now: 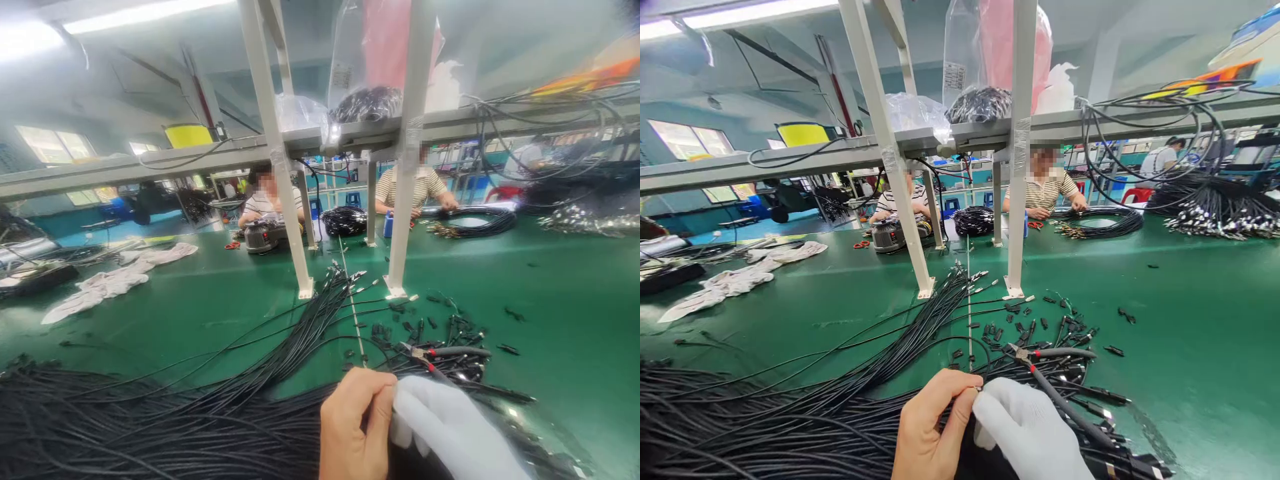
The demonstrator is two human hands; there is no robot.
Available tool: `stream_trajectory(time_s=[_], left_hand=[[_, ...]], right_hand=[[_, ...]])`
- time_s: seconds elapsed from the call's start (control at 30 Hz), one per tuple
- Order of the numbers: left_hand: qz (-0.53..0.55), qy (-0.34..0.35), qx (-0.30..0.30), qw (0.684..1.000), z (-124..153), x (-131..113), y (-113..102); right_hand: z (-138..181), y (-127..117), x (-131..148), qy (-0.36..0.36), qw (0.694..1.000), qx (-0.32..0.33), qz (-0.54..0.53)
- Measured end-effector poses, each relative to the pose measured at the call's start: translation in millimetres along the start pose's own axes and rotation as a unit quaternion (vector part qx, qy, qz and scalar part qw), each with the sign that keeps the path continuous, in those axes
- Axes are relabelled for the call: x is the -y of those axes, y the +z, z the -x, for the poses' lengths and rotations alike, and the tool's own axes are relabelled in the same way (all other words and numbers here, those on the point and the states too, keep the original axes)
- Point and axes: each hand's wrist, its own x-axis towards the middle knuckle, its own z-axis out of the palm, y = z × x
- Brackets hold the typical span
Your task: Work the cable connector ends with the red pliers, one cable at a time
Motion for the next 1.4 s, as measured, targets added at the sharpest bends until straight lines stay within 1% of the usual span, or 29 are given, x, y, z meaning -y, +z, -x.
stream_trajectory(time_s=[0.07, 0.17, 0.27, 0.33, 0.5, 0.63, 0.8, 0.9, 0.97, 1.07, 1.13, 1.2, 1.27, 1.33, 1.4], left_hand=[[-0.006, 0.001, 0.004, 1.000, -0.4, -0.9, -1.3], [-0.010, -0.069, 0.026, 0.997, -5.0, -5.8, -5.1], [0.015, -0.147, 0.051, 0.988, -10.4, -11.4, -7.8], [0.036, -0.174, 0.057, 0.982, -12.3, -13.3, -8.2], [0.048, -0.173, 0.064, 0.982, -12.4, -12.7, -7.3], [0.051, -0.182, 0.064, 0.980, -13.2, -12.4, -7.5], [0.034, -0.196, 0.073, 0.977, -12.3, -11.0, -6.9], [0.006, -0.181, 0.079, 0.980, -9.9, -9.4, -5.3], [-0.007, -0.174, 0.078, 0.982, -8.9, -8.8, -4.3], [0.014, -0.196, 0.074, 0.978, -9.1, -8.8, -4.0], [0.033, -0.210, 0.070, 0.975, -10.1, -9.2, -4.7], [0.042, -0.213, 0.064, 0.974, -11.5, -9.9, -5.9], [0.048, -0.212, 0.057, 0.974, -13.1, -10.8, -7.0], [0.061, -0.216, 0.052, 0.973, -14.7, -11.6, -7.6], [0.076, -0.223, 0.051, 0.971, -16.0, -11.6, -7.7]], right_hand=[[0.3, 0.8, -0.2, 0.000, 1.000, -0.004, 0.008], [2.0, 1.1, -4.9, -0.014, 0.999, -0.011, 0.030], [2.6, -0.8, -8.1, -0.079, 0.991, -0.032, 0.103], [1.7, -1.9, -9.3, -0.116, 0.981, -0.043, 0.147], [-0.9, -1.1, -13.1, -0.119, 0.980, -0.025, 0.155], [0.4, -0.5, -15.6, -0.129, 0.979, -0.032, 0.157], [0.9, -0.4, -19.3, -0.168, 0.966, -0.069, 0.185], [-0.7, -0.2, -20.9, -0.205, 0.947, -0.105, 0.223], [-1.7, -0.2, -20.8, -0.214, 0.940, -0.123, 0.237], [-2.7, -1.0, -19.8, -0.220, 0.940, -0.122, 0.229], [-2.9, -2.5, -18.7, -0.220, 0.946, -0.113, 0.209], [-2.7, -5.5, -17.2, -0.205, 0.956, -0.104, 0.182], [-2.5, -9.9, -15.1, -0.164, 0.971, -0.087, 0.151], [-2.7, -14.8, -12.6, -0.105, 0.986, -0.057, 0.120], [-3.4, -18.5, -10.6, -0.057, 0.993, -0.029, 0.095]])
